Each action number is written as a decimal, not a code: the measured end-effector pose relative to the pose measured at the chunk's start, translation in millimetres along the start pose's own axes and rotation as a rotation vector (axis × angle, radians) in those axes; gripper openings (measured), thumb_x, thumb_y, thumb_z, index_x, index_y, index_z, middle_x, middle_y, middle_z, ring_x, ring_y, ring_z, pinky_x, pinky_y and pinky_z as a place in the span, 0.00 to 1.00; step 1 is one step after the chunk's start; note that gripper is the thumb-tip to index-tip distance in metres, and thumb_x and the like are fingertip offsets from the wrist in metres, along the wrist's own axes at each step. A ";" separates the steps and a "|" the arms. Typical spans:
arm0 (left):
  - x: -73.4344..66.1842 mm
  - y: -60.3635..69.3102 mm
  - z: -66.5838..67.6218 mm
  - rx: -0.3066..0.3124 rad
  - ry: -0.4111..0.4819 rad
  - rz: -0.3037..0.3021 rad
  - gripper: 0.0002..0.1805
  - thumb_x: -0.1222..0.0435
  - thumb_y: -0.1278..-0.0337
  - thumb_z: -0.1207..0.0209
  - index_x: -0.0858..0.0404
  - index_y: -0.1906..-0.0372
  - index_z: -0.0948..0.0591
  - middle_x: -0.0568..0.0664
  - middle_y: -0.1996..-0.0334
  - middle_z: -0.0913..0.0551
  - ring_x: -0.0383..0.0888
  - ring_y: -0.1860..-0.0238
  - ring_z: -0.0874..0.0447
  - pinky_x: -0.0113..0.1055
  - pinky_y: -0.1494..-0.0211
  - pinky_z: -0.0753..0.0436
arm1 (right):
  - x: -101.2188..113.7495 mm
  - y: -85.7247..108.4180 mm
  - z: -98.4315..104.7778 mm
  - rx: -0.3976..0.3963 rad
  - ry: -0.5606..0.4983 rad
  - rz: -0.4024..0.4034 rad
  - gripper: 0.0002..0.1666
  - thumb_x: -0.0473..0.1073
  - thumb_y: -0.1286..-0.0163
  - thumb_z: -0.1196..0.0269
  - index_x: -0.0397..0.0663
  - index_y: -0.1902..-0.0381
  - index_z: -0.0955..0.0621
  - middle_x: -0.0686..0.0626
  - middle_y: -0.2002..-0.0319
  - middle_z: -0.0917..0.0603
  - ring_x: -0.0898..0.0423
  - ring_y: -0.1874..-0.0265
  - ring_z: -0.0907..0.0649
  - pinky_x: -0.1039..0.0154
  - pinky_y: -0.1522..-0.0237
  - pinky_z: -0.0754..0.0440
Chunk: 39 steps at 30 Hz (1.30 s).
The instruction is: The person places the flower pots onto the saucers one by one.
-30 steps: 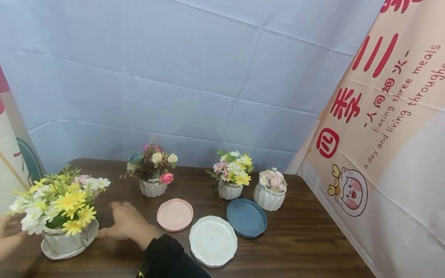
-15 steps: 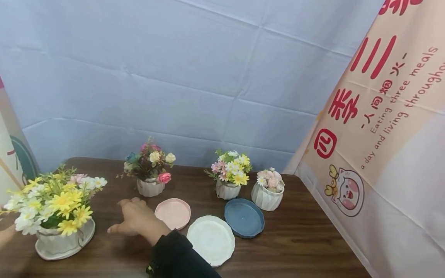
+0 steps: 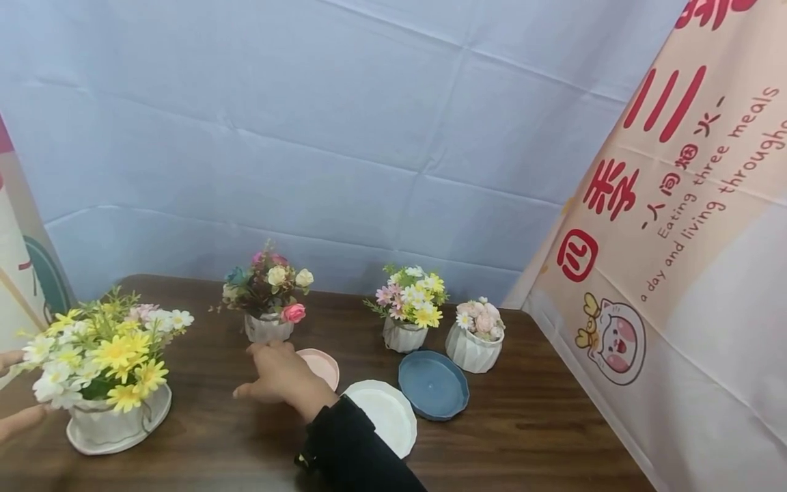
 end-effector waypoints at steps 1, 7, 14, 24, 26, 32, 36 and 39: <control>-5.4 -1.8 2.4 0.024 -0.049 0.005 0.59 0.56 0.72 0.24 0.61 0.29 0.43 0.64 0.31 0.47 0.61 0.31 0.56 0.58 0.33 0.56 | -1.8 1.0 1.2 -0.002 0.006 0.000 0.37 0.61 0.46 0.33 0.59 0.39 0.27 0.58 0.47 0.25 0.54 0.45 0.29 0.68 0.53 0.27; -115.5 0.4 41.5 0.015 -0.188 0.005 0.60 0.49 0.74 0.24 0.64 0.30 0.41 0.69 0.35 0.43 0.65 0.33 0.51 0.62 0.37 0.48 | -9.7 7.9 4.3 0.021 0.017 -0.004 0.37 0.61 0.46 0.32 0.58 0.40 0.27 0.55 0.46 0.27 0.55 0.45 0.29 0.66 0.51 0.28; -221.5 -5.4 66.1 0.103 -0.178 -0.054 0.52 0.48 0.61 0.30 0.77 0.38 0.39 0.80 0.48 0.36 0.75 0.48 0.40 0.69 0.50 0.41 | -19.2 15.0 9.2 0.041 0.006 -0.012 0.37 0.60 0.45 0.32 0.57 0.39 0.27 0.54 0.46 0.28 0.54 0.45 0.29 0.64 0.50 0.28; -267.8 -8.0 60.1 0.144 -0.192 -0.205 0.43 0.53 0.68 0.26 0.77 0.49 0.29 0.76 0.55 0.31 0.70 0.56 0.34 0.65 0.61 0.33 | -28.7 16.8 6.8 0.031 0.026 -0.032 0.38 0.60 0.47 0.31 0.57 0.39 0.27 0.55 0.50 0.26 0.55 0.47 0.28 0.65 0.50 0.29; -277.5 -7.1 59.8 0.151 -0.193 -0.209 0.41 0.55 0.70 0.25 0.76 0.50 0.29 0.76 0.55 0.31 0.70 0.56 0.34 0.65 0.63 0.32 | -30.7 16.6 5.4 0.032 0.019 -0.036 0.38 0.60 0.47 0.31 0.57 0.40 0.26 0.55 0.51 0.27 0.55 0.46 0.29 0.64 0.50 0.29; -302.7 -5.5 55.4 0.141 -0.168 -0.297 0.39 0.55 0.70 0.25 0.72 0.50 0.26 0.71 0.55 0.28 0.65 0.58 0.30 0.61 0.70 0.28 | -42.0 17.6 1.4 0.030 0.013 -0.064 0.37 0.60 0.48 0.31 0.57 0.41 0.25 0.55 0.51 0.26 0.55 0.49 0.28 0.61 0.53 0.27; -310.4 -6.2 48.3 0.184 -0.166 -0.318 0.38 0.54 0.66 0.27 0.69 0.48 0.26 0.68 0.55 0.27 0.64 0.58 0.29 0.60 0.69 0.27 | -50.0 19.2 -1.4 0.037 -0.013 -0.074 0.35 0.58 0.48 0.30 0.56 0.43 0.24 0.54 0.53 0.26 0.55 0.52 0.27 0.63 0.55 0.27; -312.5 -6.2 42.0 0.235 -0.165 -0.303 0.37 0.52 0.62 0.28 0.67 0.46 0.26 0.66 0.53 0.27 0.63 0.57 0.28 0.58 0.68 0.26 | -55.8 20.5 -2.3 0.039 -0.039 -0.082 0.35 0.56 0.48 0.30 0.54 0.43 0.24 0.53 0.54 0.26 0.54 0.54 0.27 0.65 0.58 0.26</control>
Point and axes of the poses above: each hand's wrist, its own y-axis away from the middle knuckle, its own z-axis out of the back of the hand, x = y × z, the point moved 8 cm from there along -y, towards the middle knuckle
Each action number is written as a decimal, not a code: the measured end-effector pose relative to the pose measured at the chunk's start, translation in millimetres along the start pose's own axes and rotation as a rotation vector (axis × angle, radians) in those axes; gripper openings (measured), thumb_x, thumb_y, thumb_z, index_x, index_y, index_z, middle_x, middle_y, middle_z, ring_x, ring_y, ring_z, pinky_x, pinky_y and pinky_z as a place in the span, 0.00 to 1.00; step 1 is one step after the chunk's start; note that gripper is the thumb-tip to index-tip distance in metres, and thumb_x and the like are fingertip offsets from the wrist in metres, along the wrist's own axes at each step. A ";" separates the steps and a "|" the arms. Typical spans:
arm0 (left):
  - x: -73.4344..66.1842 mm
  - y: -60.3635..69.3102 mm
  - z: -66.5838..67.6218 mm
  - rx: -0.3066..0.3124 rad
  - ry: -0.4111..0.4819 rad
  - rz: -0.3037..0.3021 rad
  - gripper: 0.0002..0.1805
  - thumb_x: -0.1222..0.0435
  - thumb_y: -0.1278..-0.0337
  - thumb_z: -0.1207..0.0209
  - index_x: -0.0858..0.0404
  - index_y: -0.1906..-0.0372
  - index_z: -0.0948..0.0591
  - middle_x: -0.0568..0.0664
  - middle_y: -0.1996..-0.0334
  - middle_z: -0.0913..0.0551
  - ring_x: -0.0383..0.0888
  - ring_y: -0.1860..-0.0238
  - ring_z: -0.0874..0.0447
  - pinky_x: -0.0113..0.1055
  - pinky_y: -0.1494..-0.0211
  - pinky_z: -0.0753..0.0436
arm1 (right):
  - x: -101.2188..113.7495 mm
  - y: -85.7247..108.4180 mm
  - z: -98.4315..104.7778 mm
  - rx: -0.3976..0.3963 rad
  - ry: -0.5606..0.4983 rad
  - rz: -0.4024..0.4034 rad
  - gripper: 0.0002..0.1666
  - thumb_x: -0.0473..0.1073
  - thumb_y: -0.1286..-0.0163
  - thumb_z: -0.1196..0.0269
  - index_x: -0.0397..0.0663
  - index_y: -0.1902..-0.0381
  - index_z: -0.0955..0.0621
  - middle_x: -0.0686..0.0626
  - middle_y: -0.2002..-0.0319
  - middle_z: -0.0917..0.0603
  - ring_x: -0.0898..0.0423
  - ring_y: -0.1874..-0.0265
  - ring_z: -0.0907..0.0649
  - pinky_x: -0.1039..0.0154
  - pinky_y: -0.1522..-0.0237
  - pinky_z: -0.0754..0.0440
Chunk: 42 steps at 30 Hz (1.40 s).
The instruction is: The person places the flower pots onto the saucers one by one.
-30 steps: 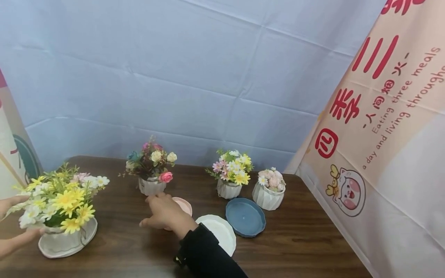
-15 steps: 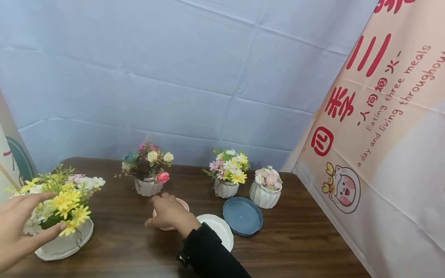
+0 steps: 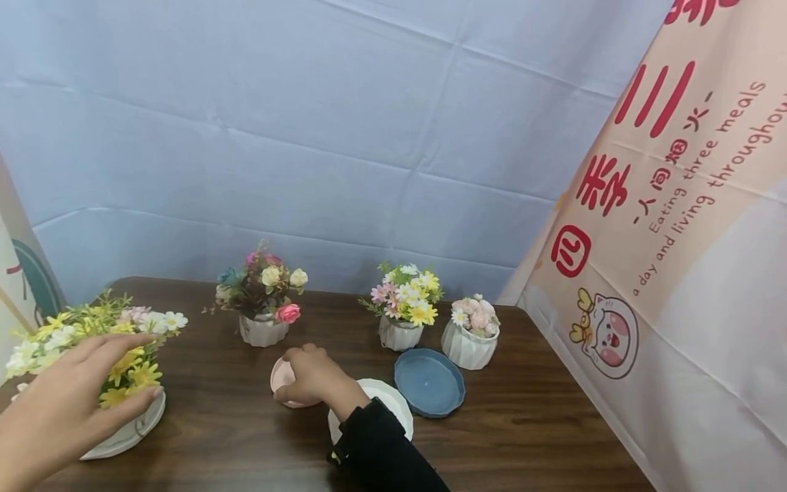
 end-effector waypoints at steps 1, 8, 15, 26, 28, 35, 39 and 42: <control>-1.4 -0.7 -0.8 0.007 0.007 -0.001 0.36 0.53 0.61 0.28 0.67 0.46 0.26 0.65 0.53 0.27 0.63 0.57 0.28 0.58 0.68 0.26 | -1.7 -0.1 0.1 -0.001 -0.008 -0.003 0.34 0.56 0.49 0.30 0.54 0.43 0.24 0.52 0.54 0.26 0.54 0.54 0.27 0.65 0.59 0.26; -23.1 -6.6 -7.3 0.035 0.072 -0.071 0.32 0.54 0.57 0.30 0.64 0.46 0.26 0.62 0.51 0.25 0.61 0.57 0.23 0.58 0.63 0.24 | -12.5 -0.1 1.4 -0.001 -0.041 -0.009 0.34 0.55 0.47 0.30 0.50 0.43 0.24 0.52 0.52 0.25 0.52 0.50 0.27 0.64 0.55 0.27; -31.9 -8.1 -23.7 0.067 0.098 -0.100 0.32 0.54 0.58 0.30 0.61 0.46 0.25 0.62 0.49 0.25 0.58 0.58 0.21 0.62 0.56 0.27 | -25.2 -0.2 -4.2 0.016 -0.075 -0.020 0.34 0.54 0.45 0.31 0.48 0.42 0.25 0.48 0.50 0.25 0.49 0.47 0.28 0.61 0.51 0.27; -53.1 -10.6 -29.8 -0.044 0.139 -0.245 0.28 0.61 0.64 0.28 0.63 0.52 0.22 0.52 0.56 0.22 0.53 0.59 0.20 0.52 0.60 0.21 | -38.9 -0.9 -0.8 0.009 -0.162 -0.020 0.36 0.52 0.44 0.31 0.44 0.41 0.26 0.44 0.50 0.26 0.47 0.47 0.28 0.59 0.52 0.26; -54.4 -10.1 -31.4 -0.052 0.143 -0.252 0.27 0.61 0.65 0.28 0.63 0.53 0.22 0.52 0.57 0.21 0.52 0.60 0.20 0.51 0.61 0.21 | -41.0 -0.2 0.9 0.005 -0.182 -0.014 0.35 0.51 0.45 0.31 0.42 0.41 0.26 0.44 0.50 0.25 0.47 0.47 0.27 0.58 0.51 0.27; -55.2 -12.2 -42.8 0.020 0.140 -0.203 0.27 0.59 0.61 0.30 0.63 0.52 0.22 0.53 0.55 0.22 0.53 0.58 0.20 0.51 0.58 0.21 | -47.2 -0.5 2.0 0.011 -0.228 -0.015 0.35 0.50 0.44 0.31 0.42 0.41 0.27 0.44 0.50 0.25 0.47 0.47 0.28 0.57 0.51 0.27; -54.2 -14.9 -51.8 0.076 0.142 -0.171 0.27 0.58 0.60 0.30 0.63 0.50 0.22 0.54 0.54 0.23 0.54 0.57 0.21 0.52 0.58 0.21 | -51.2 -1.7 1.7 0.011 -0.228 -0.027 0.34 0.49 0.44 0.31 0.42 0.42 0.26 0.44 0.51 0.24 0.48 0.48 0.27 0.57 0.51 0.26; -52.9 -17.1 -57.8 0.106 0.154 -0.148 0.28 0.56 0.59 0.30 0.62 0.50 0.22 0.54 0.53 0.23 0.54 0.56 0.21 0.52 0.58 0.22 | -53.3 -2.5 2.2 0.008 -0.223 -0.025 0.34 0.49 0.44 0.31 0.41 0.42 0.26 0.44 0.51 0.24 0.49 0.49 0.27 0.57 0.51 0.26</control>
Point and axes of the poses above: each hand's wrist, its own y-axis away from the middle knuckle, its own z-axis out of the back of the hand, x = y × z, the point moved 8 cm from there along -y, towards the middle knuckle
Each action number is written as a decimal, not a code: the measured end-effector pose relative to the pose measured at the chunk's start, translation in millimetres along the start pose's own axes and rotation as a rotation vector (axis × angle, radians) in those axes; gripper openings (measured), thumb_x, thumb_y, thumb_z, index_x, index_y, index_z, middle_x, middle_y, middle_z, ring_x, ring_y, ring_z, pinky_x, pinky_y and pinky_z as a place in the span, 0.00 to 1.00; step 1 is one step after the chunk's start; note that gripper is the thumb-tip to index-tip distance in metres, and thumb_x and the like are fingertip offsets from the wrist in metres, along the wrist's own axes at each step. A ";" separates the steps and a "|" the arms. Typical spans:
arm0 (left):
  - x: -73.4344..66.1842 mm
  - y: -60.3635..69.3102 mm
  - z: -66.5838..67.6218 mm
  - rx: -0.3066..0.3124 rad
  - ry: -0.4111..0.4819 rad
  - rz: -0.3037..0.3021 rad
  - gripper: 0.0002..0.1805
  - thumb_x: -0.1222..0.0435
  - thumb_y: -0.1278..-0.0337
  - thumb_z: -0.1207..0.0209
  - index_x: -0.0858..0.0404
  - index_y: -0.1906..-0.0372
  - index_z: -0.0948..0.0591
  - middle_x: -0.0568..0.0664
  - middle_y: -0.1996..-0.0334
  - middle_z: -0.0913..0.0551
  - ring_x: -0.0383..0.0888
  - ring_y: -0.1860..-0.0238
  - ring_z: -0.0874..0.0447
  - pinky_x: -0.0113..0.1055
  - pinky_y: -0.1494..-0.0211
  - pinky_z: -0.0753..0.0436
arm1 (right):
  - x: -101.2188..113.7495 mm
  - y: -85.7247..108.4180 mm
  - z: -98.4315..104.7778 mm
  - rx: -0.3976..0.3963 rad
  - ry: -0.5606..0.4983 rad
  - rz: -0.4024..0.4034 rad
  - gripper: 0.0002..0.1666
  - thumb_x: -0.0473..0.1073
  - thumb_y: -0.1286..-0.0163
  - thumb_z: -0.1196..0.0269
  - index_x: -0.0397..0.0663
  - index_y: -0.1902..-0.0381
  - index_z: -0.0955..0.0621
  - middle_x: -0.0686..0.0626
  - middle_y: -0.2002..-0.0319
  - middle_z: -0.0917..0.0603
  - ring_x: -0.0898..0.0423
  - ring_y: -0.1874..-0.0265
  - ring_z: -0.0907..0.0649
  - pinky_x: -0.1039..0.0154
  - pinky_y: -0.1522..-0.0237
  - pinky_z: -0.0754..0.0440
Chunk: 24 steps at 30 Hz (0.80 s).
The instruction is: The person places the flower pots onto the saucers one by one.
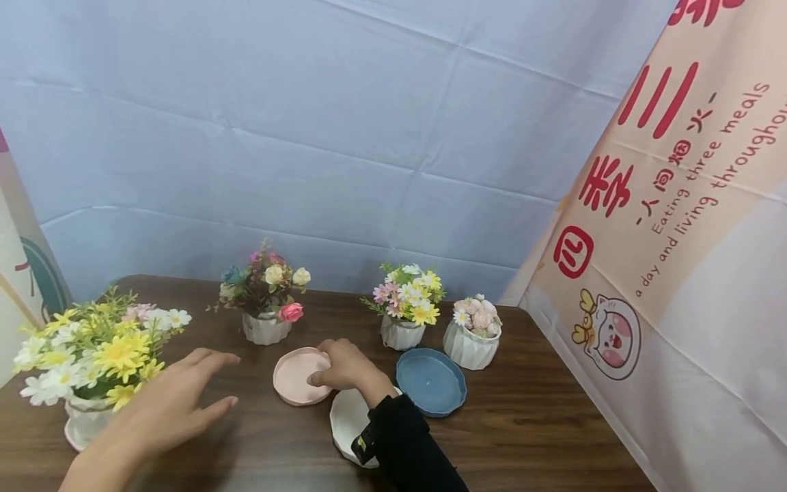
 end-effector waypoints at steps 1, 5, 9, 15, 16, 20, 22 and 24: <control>0.8 -1.2 -1.7 0.008 0.003 0.007 0.28 0.56 0.59 0.30 0.62 0.50 0.22 0.54 0.53 0.23 0.55 0.56 0.21 0.53 0.58 0.22 | -0.6 -0.3 0.5 -0.001 0.000 0.002 0.33 0.49 0.44 0.31 0.41 0.42 0.26 0.44 0.51 0.24 0.49 0.49 0.27 0.57 0.51 0.26; 3.5 -4.9 -9.2 0.036 0.015 0.024 0.28 0.56 0.60 0.30 0.63 0.50 0.23 0.56 0.53 0.23 0.56 0.55 0.22 0.53 0.57 0.22 | -2.0 -0.6 1.5 -0.001 -0.010 0.013 0.33 0.49 0.44 0.31 0.40 0.43 0.26 0.43 0.50 0.24 0.48 0.48 0.27 0.57 0.51 0.27; 3.6 -7.2 -15.7 0.045 0.029 0.028 0.28 0.58 0.60 0.30 0.64 0.50 0.23 0.57 0.53 0.23 0.56 0.55 0.22 0.53 0.56 0.22 | -4.1 0.1 1.5 0.000 -0.020 0.019 0.32 0.48 0.44 0.31 0.39 0.44 0.25 0.43 0.51 0.23 0.48 0.48 0.27 0.56 0.51 0.27; 5.3 -11.0 -25.5 0.052 0.037 0.056 0.28 0.59 0.59 0.30 0.64 0.50 0.23 0.56 0.54 0.23 0.56 0.55 0.22 0.52 0.57 0.22 | -7.6 2.3 7.0 -0.039 -0.040 0.018 0.31 0.46 0.42 0.32 0.36 0.45 0.25 0.42 0.53 0.21 0.48 0.52 0.23 0.58 0.57 0.24; 6.0 -11.6 -27.0 0.054 0.036 0.060 0.28 0.59 0.59 0.30 0.64 0.50 0.23 0.57 0.54 0.23 0.56 0.55 0.22 0.52 0.57 0.22 | -8.1 2.6 8.4 -0.051 -0.052 0.016 0.30 0.45 0.42 0.33 0.35 0.45 0.25 0.42 0.54 0.21 0.48 0.54 0.22 0.58 0.58 0.23; 9.5 -13.9 -30.6 0.056 0.041 0.078 0.28 0.60 0.59 0.30 0.67 0.50 0.24 0.59 0.55 0.23 0.58 0.56 0.22 0.53 0.56 0.22 | -9.6 2.8 13.3 -0.095 -0.099 -0.007 0.29 0.43 0.41 0.34 0.34 0.45 0.25 0.41 0.58 0.19 0.49 0.59 0.20 0.59 0.65 0.22; 11.7 -15.1 -31.3 0.056 0.046 0.093 0.28 0.61 0.58 0.31 0.68 0.49 0.24 0.60 0.55 0.23 0.59 0.55 0.23 0.54 0.56 0.23 | -10.4 1.7 13.9 -0.102 -0.108 -0.020 0.28 0.43 0.42 0.33 0.35 0.45 0.25 0.41 0.59 0.19 0.50 0.62 0.20 0.59 0.66 0.22; 14.1 -16.6 -32.3 0.057 0.053 0.109 0.28 0.61 0.57 0.31 0.69 0.48 0.25 0.62 0.54 0.24 0.60 0.55 0.23 0.55 0.56 0.23 | -11.3 0.1 13.5 -0.104 -0.118 -0.032 0.28 0.42 0.42 0.33 0.35 0.46 0.25 0.42 0.60 0.19 0.51 0.64 0.20 0.60 0.67 0.22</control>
Point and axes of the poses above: each hand's wrist, its own y-axis away from the middle knuckle, its own z-axis out of the back of the hand, x = y × z, the point moved 8 cm from there along -y, towards the middle knuckle
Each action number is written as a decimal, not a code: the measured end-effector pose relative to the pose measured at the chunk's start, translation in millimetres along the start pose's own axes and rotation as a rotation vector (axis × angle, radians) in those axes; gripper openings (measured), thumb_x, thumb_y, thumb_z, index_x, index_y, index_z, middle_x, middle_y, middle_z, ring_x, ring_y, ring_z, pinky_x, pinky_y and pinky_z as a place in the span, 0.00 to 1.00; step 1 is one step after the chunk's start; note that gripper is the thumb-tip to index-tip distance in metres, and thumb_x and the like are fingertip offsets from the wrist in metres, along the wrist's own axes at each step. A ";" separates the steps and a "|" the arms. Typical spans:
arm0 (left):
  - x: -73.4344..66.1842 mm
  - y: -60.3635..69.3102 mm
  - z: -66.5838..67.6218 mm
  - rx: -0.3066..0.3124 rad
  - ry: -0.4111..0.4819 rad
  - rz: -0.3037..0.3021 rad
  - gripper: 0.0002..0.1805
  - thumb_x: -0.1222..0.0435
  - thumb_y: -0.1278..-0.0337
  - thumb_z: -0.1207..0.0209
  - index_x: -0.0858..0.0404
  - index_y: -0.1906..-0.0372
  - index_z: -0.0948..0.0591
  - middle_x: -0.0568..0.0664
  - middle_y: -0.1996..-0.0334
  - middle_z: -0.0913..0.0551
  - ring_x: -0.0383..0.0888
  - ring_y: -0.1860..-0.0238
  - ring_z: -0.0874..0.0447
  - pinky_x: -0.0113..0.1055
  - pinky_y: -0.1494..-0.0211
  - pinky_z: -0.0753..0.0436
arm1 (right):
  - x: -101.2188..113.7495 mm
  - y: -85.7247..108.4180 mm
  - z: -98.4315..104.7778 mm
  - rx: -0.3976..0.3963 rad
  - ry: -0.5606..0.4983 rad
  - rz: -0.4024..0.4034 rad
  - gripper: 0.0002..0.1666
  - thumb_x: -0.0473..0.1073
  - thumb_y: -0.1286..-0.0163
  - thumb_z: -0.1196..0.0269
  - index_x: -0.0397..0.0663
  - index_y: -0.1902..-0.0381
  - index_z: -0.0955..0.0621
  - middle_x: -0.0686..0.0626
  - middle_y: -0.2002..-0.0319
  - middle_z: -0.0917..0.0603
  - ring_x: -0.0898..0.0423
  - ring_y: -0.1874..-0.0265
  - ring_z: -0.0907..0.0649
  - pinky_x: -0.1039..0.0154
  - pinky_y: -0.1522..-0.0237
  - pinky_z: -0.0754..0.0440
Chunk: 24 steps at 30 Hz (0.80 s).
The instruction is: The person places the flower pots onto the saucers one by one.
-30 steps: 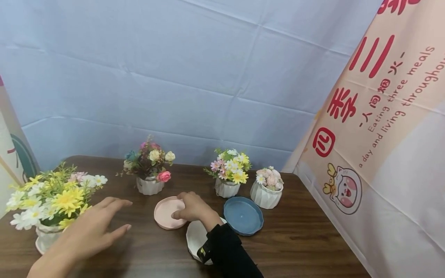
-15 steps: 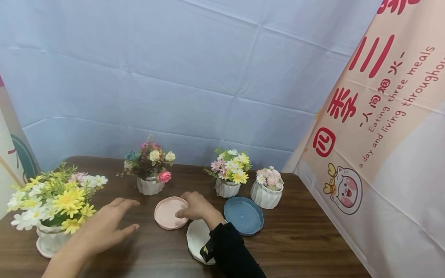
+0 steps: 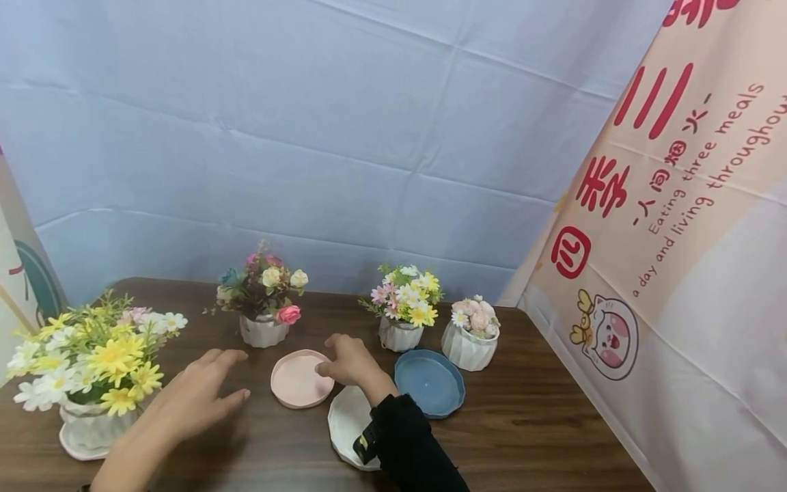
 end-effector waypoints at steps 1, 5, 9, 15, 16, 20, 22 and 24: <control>1.2 -1.0 -0.4 0.001 0.003 0.009 0.29 0.61 0.56 0.32 0.69 0.48 0.25 0.63 0.53 0.24 0.61 0.54 0.24 0.56 0.56 0.23 | -0.6 -0.6 -0.7 0.000 -0.003 -0.006 0.28 0.42 0.43 0.33 0.34 0.46 0.25 0.42 0.60 0.19 0.52 0.65 0.21 0.60 0.68 0.22; 7.0 -5.3 -3.6 0.006 0.007 0.044 0.31 0.60 0.55 0.33 0.71 0.46 0.27 0.66 0.52 0.26 0.63 0.53 0.25 0.57 0.56 0.24 | -3.7 -3.3 -3.5 -0.005 0.001 -0.026 0.27 0.41 0.44 0.32 0.34 0.48 0.24 0.42 0.60 0.19 0.52 0.65 0.21 0.59 0.66 0.21; 13.6 -9.7 -7.7 0.012 0.004 0.076 0.32 0.60 0.55 0.33 0.73 0.45 0.28 0.68 0.52 0.26 0.65 0.54 0.25 0.58 0.57 0.24 | -7.3 -4.4 -5.3 -0.012 0.022 -0.052 0.27 0.41 0.45 0.31 0.35 0.49 0.23 0.42 0.57 0.20 0.49 0.59 0.21 0.57 0.61 0.21; 33.8 -20.2 -16.0 0.044 0.080 0.228 0.36 0.56 0.51 0.36 0.76 0.43 0.33 0.74 0.50 0.29 0.71 0.52 0.29 0.62 0.57 0.27 | -8.5 -5.0 -6.4 0.014 0.034 -0.125 0.23 0.41 0.46 0.31 0.35 0.54 0.22 0.43 0.62 0.20 0.51 0.65 0.21 0.56 0.64 0.21; 37.6 -21.4 -17.6 0.044 0.098 0.262 0.37 0.55 0.50 0.36 0.77 0.42 0.33 0.74 0.49 0.29 0.71 0.51 0.30 0.62 0.57 0.27 | -8.4 -5.0 -6.6 0.021 0.035 -0.143 0.21 0.41 0.46 0.31 0.35 0.57 0.22 0.44 0.65 0.21 0.51 0.67 0.22 0.56 0.66 0.21; 47.6 -24.7 -23.0 0.006 0.152 0.350 0.36 0.56 0.49 0.38 0.77 0.42 0.34 0.74 0.48 0.29 0.71 0.51 0.29 0.61 0.57 0.27 | -9.3 -5.9 -9.5 0.042 0.050 -0.200 0.14 0.40 0.47 0.30 0.38 0.67 0.22 0.48 0.74 0.24 0.53 0.76 0.25 0.59 0.75 0.25; 50.7 -26.5 -24.4 -0.016 0.176 0.377 0.36 0.57 0.48 0.39 0.78 0.41 0.36 0.74 0.47 0.30 0.71 0.50 0.30 0.61 0.56 0.27 | -10.2 -6.7 -11.0 0.045 0.053 -0.220 0.13 0.40 0.47 0.30 0.39 0.70 0.23 0.48 0.76 0.25 0.54 0.78 0.26 0.61 0.77 0.27; 53.3 -28.8 -25.2 -0.028 0.204 0.404 0.37 0.58 0.47 0.40 0.78 0.39 0.38 0.75 0.46 0.32 0.72 0.49 0.32 0.62 0.54 0.29 | -11.3 -8.1 -11.4 0.041 0.037 -0.235 0.12 0.40 0.47 0.31 0.40 0.73 0.24 0.48 0.78 0.27 0.55 0.80 0.27 0.63 0.80 0.29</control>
Point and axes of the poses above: each hand's wrist, its own y-axis away from the middle knuckle, its own z-axis out of the back of the hand, x = y × z, the point moved 8 cm from there along -y, towards the middle knuckle
